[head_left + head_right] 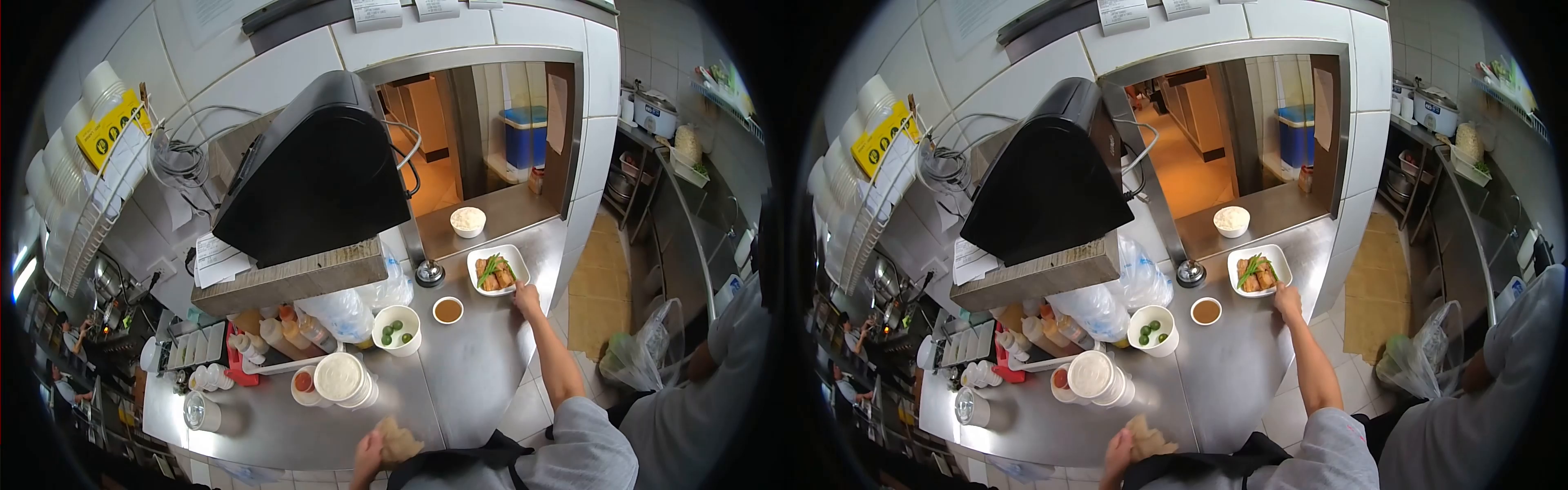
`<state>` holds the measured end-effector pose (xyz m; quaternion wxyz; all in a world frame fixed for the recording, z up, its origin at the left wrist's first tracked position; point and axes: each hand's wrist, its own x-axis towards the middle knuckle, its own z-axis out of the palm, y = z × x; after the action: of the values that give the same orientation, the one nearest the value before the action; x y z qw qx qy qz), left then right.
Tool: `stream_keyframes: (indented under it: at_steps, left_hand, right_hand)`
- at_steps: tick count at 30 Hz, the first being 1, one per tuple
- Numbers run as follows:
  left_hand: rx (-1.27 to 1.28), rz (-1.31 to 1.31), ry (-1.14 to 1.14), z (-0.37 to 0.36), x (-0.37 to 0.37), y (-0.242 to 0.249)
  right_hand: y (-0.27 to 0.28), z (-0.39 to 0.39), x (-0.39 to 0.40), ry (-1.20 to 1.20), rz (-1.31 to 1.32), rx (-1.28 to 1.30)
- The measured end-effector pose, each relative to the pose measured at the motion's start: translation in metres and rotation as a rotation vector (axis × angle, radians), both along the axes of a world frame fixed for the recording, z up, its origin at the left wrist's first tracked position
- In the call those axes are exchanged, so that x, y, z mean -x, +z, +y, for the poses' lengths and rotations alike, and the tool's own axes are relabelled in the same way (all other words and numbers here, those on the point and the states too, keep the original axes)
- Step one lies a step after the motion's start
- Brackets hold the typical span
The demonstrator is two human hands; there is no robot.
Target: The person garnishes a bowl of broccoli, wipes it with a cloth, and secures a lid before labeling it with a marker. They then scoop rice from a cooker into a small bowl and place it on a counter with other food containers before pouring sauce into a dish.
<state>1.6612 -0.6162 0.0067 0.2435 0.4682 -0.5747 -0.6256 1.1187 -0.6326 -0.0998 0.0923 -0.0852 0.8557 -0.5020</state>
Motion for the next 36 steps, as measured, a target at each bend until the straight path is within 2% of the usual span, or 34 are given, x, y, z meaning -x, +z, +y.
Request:
stream_keyframes:
  at_steps: [1,3,4,5,6,7,8,9,10,11,12,13,15,16,18,19,21,24,26,27,29,32,36]
  left_hand:
    - [-0.093,0.103,0.055,-0.002,-0.017,0.002]
    - [0.414,-0.409,0.075,-0.016,-0.064,0.007]
    - [0.336,-0.266,0.211,-0.026,-0.090,-0.003]
    - [0.256,-0.118,0.347,-0.040,-0.112,-0.009]
    - [0.340,-0.230,0.388,-0.056,-0.130,-0.001]
    - [0.421,-0.344,0.428,-0.067,-0.145,0.007]
    - [0.480,-0.331,0.475,-0.075,-0.146,0.028]
    - [0.539,-0.315,0.522,-0.082,-0.144,0.045]
    - [0.536,-0.314,0.527,-0.095,-0.152,0.041]
    - [0.652,-0.331,0.534,-0.113,-0.158,0.033]
    - [0.769,-0.346,0.539,-0.122,-0.159,0.028]
    - [0.773,-0.344,0.545,-0.121,-0.157,0.029]
    - [0.694,-0.772,0.486,-0.119,-0.150,0.038]
    - [0.699,-0.770,0.493,-0.121,-0.150,0.031]
    - [0.678,-0.372,0.396,-0.115,-0.160,0.001]
    - [0.680,-0.371,0.404,-0.106,-0.167,-0.011]
    - [0.620,-0.657,0.370,-0.086,-0.169,-0.021]
    - [0.510,-0.652,0.386,-0.034,-0.152,0.000]
    - [0.275,-0.653,0.557,-0.013,-0.145,0.008]
    - [0.268,-0.656,0.561,-0.012,-0.154,-0.004]
    - [0.362,-0.859,0.585,-0.014,-0.186,-0.046]
    - [0.500,-0.925,0.566,-0.017,-0.207,-0.077]
    - [0.336,-0.967,0.572,-0.023,-0.212,-0.085]
  right_hand:
    - [0.020,0.011,-0.006,-0.001,-0.002,0.003]
    - [0.110,0.039,-0.035,0.167,-0.131,-0.099]
    - [0.116,0.042,-0.023,0.153,-0.047,-0.113]
    - [0.089,0.032,0.014,0.072,0.194,-0.205]
    - [0.131,0.031,0.013,0.109,0.318,-0.253]
    - [0.157,0.021,0.028,0.182,0.342,-0.171]
    - [0.198,0.009,0.030,0.209,0.427,-0.073]
    - [0.236,-0.008,0.025,0.129,0.708,0.109]
    - [0.278,-0.024,0.024,0.217,0.755,0.243]
    - [0.322,-0.036,0.013,0.259,0.818,0.308]
    - [0.353,-0.057,0.016,0.237,1.023,0.374]
    - [0.389,-0.070,0.007,0.240,1.076,0.381]
    - [0.445,-0.099,0.005,0.292,1.178,0.461]
    - [0.466,-0.116,0.010,0.272,1.281,0.496]
    - [0.504,-0.135,0.008,0.236,1.450,0.534]
    - [0.518,-0.146,0.010,0.240,1.452,0.542]
    - [0.540,-0.164,0.016,0.193,1.553,0.614]
    - [0.552,-0.183,0.025,0.218,1.512,0.628]
    - [0.553,-0.193,0.034,0.207,1.525,0.618]
    - [0.552,-0.194,0.034,0.187,1.540,0.601]
    - [0.551,-0.192,0.034,0.197,1.544,0.597]
    - [0.552,-0.188,0.033,0.204,1.554,0.529]
    - [0.549,-0.188,0.034,0.201,1.589,0.528]
